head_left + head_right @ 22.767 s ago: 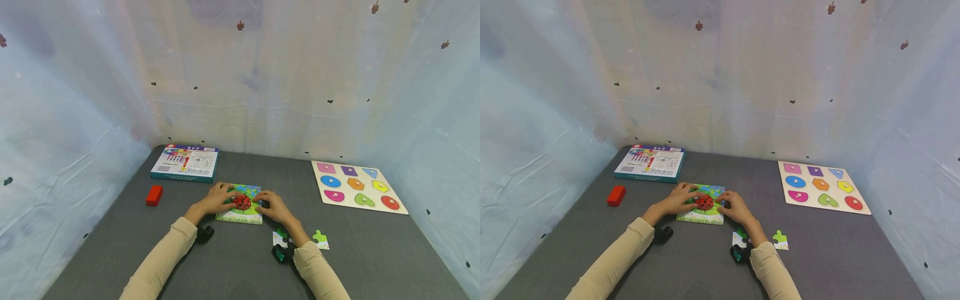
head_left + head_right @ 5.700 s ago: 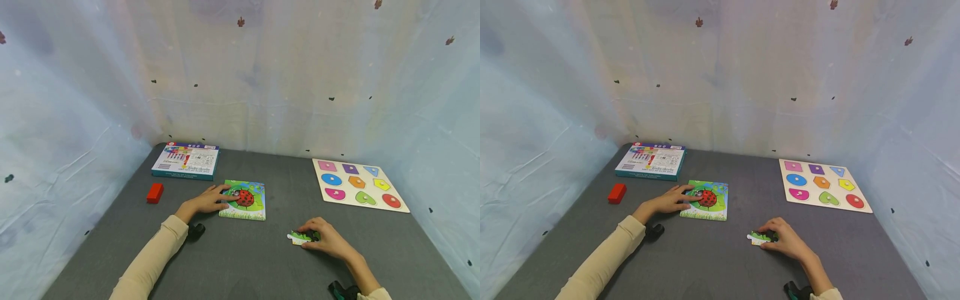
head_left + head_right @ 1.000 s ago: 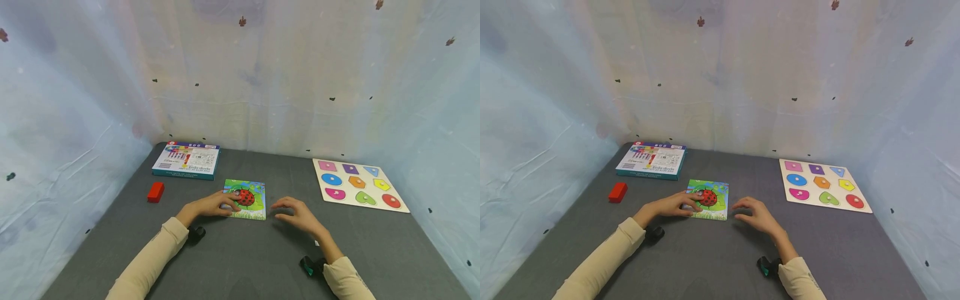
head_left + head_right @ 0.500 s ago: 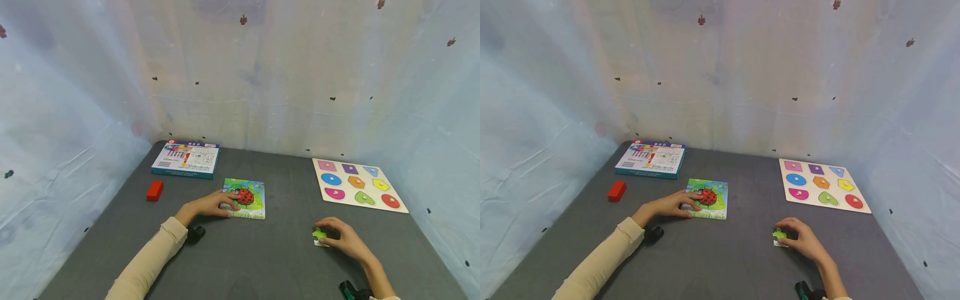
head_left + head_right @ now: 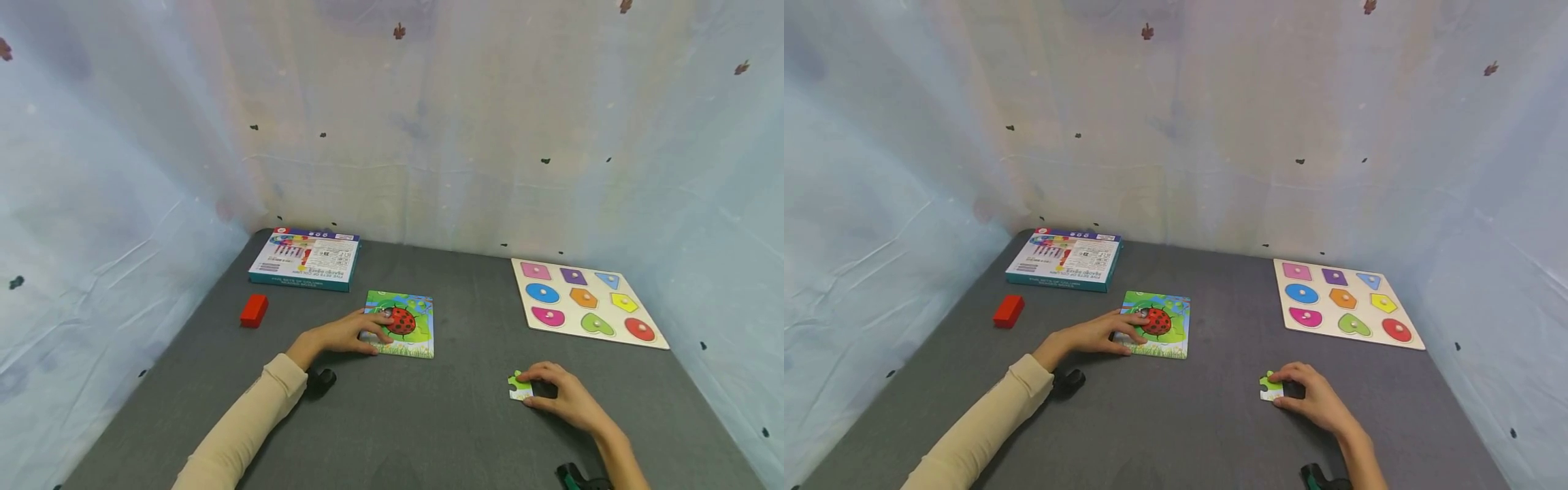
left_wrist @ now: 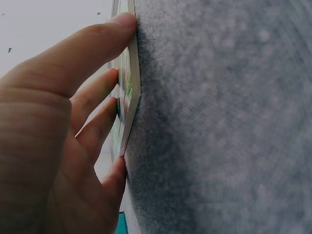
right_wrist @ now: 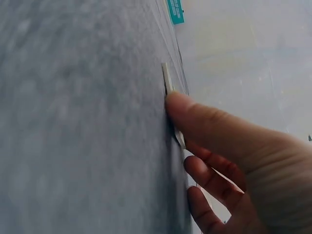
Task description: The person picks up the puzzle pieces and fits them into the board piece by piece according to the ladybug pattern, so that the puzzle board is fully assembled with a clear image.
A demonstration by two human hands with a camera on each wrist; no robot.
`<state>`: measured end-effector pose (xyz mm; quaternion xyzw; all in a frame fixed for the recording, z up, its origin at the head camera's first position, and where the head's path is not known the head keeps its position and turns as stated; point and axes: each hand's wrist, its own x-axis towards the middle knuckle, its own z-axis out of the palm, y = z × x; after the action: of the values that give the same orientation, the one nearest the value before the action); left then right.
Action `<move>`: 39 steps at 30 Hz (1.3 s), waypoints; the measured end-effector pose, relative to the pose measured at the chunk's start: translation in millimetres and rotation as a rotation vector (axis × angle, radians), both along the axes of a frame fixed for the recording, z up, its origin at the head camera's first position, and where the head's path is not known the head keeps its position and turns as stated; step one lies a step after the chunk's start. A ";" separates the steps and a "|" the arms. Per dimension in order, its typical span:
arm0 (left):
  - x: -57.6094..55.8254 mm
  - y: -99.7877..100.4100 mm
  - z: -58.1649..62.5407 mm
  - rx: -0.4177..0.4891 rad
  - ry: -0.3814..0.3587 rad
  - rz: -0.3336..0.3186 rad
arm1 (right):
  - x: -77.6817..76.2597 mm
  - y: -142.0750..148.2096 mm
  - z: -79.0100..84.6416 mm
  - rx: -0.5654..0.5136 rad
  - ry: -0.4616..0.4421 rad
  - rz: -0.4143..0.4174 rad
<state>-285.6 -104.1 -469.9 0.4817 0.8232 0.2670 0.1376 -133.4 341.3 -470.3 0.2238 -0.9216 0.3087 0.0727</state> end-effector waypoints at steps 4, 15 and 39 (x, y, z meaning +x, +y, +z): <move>0.8 -0.6 1.1 -0.001 -0.002 0.000 | -9.7 -18.4 3.5 -0.030 -0.018 0.032; 0.9 0.4 2.7 0.002 0.009 -0.006 | -60.7 -92.1 5.8 -0.094 0.017 0.190; 5.6 12.3 3.9 -0.037 0.184 -0.011 | -105.9 -151.8 -11.5 -0.107 0.005 0.237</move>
<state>-280.0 -91.8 -466.0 0.5059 0.8347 0.2056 0.0717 -239.3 189.5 -481.8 0.3275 -0.8707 0.3634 0.0500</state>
